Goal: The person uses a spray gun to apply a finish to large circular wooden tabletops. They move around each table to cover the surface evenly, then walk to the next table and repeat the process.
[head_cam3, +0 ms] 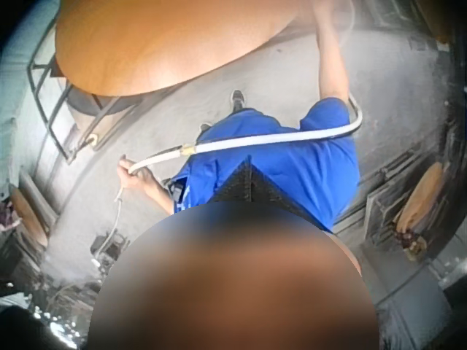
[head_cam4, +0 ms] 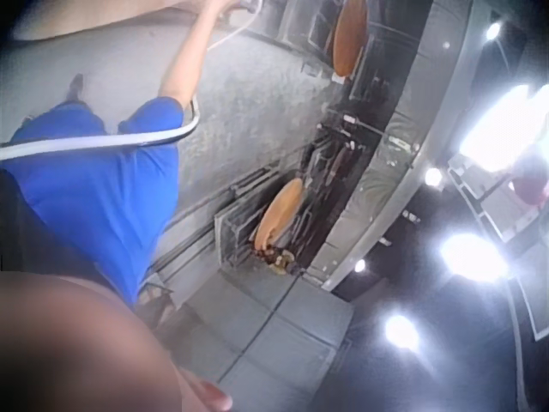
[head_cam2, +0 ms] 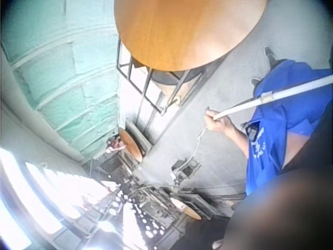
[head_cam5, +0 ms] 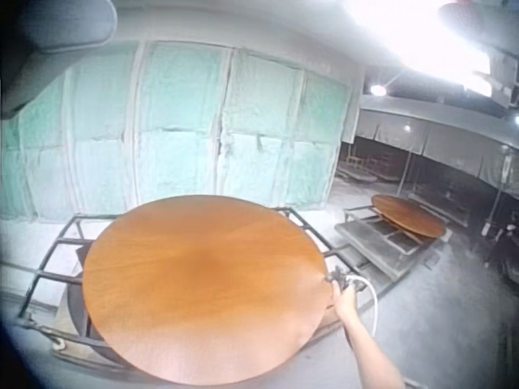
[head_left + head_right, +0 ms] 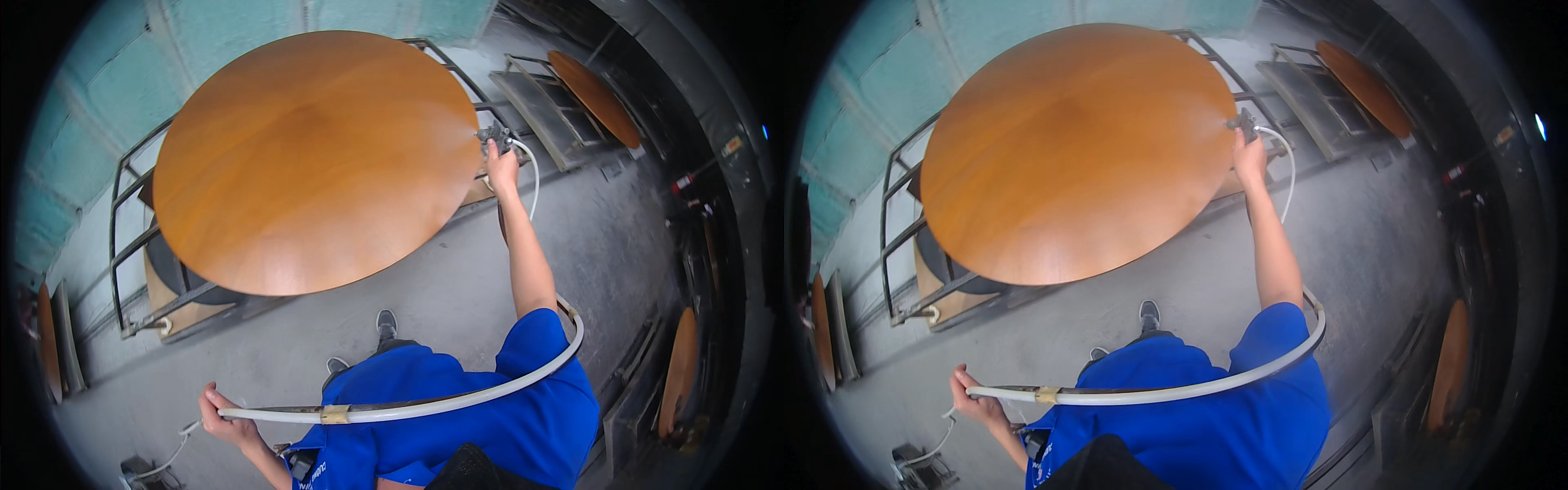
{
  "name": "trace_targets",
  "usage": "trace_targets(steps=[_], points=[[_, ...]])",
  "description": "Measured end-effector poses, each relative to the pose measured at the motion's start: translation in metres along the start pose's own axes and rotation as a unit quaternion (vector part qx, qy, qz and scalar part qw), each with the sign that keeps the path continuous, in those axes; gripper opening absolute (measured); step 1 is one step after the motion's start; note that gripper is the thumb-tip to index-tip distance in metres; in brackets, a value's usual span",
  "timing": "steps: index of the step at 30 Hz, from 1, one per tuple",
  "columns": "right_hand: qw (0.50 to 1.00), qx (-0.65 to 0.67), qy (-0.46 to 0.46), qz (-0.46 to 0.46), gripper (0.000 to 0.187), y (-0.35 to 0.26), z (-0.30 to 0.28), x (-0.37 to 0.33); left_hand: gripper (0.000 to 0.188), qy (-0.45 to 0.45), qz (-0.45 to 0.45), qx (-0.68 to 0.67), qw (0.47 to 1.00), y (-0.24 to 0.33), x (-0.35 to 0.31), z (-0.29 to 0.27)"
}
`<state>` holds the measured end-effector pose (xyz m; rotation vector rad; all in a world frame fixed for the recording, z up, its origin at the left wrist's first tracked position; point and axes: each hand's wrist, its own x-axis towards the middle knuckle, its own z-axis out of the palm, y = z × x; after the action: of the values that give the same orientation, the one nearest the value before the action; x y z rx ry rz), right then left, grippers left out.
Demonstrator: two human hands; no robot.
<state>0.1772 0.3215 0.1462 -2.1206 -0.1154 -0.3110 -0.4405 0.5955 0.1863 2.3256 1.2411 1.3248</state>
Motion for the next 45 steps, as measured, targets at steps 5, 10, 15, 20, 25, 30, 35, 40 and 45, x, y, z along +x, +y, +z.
trace_targets(steps=[5, 10, 15, 20, 25, 30, 35, 40, 45], points=[[0.976, -0.146, 0.162, -0.009, 0.045, 0.026, -0.065, 0.051, 0.029, -0.016, -0.004, 0.016, 1.0, 0.026, 0.006, 0.004], [0.99, -0.101, 0.097, -0.008, 0.045, 0.02, -0.071, 0.001, 0.028, -0.039, -0.027, -0.003, 0.999, 0.015, 0.0, -0.005], [0.997, -0.029, -0.058, -0.03, 0.039, -0.023, -0.01, -0.108, 0.028, -0.04, -0.054, -0.058, 0.996, -0.018, -0.013, -0.024], [0.938, 0.076, -0.333, 0.068, 0.041, -0.143, 0.051, -0.262, 0.026, -0.003, -0.057, -0.044, 0.997, -0.073, -0.032, -0.078], [0.902, 0.192, -0.387, -0.02, 0.043, -0.215, 0.092, -0.397, 0.027, -0.008, -0.116, -0.033, 0.993, -0.125, -0.047, -0.138], [0.863, 0.159, -0.478, -0.026, 0.041, -0.237, 0.103, -0.435, 0.029, 0.04, -0.124, 0.005, 0.992, -0.131, -0.054, -0.151], [0.91, 0.112, -0.388, -0.091, 0.038, -0.199, 0.073, -0.399, 0.03, 0.051, -0.107, -0.003, 0.993, -0.12, -0.049, -0.158], [0.97, 0.001, -0.241, -0.043, 0.04, -0.136, -0.01, -0.304, 0.03, -0.044, -0.104, -0.021, 0.993, -0.097, -0.046, -0.15], [0.995, -0.074, -0.065, 0.027, 0.042, -0.097, -0.113, -0.227, 0.028, -0.056, -0.043, -0.064, 0.995, -0.079, -0.035, -0.155]])
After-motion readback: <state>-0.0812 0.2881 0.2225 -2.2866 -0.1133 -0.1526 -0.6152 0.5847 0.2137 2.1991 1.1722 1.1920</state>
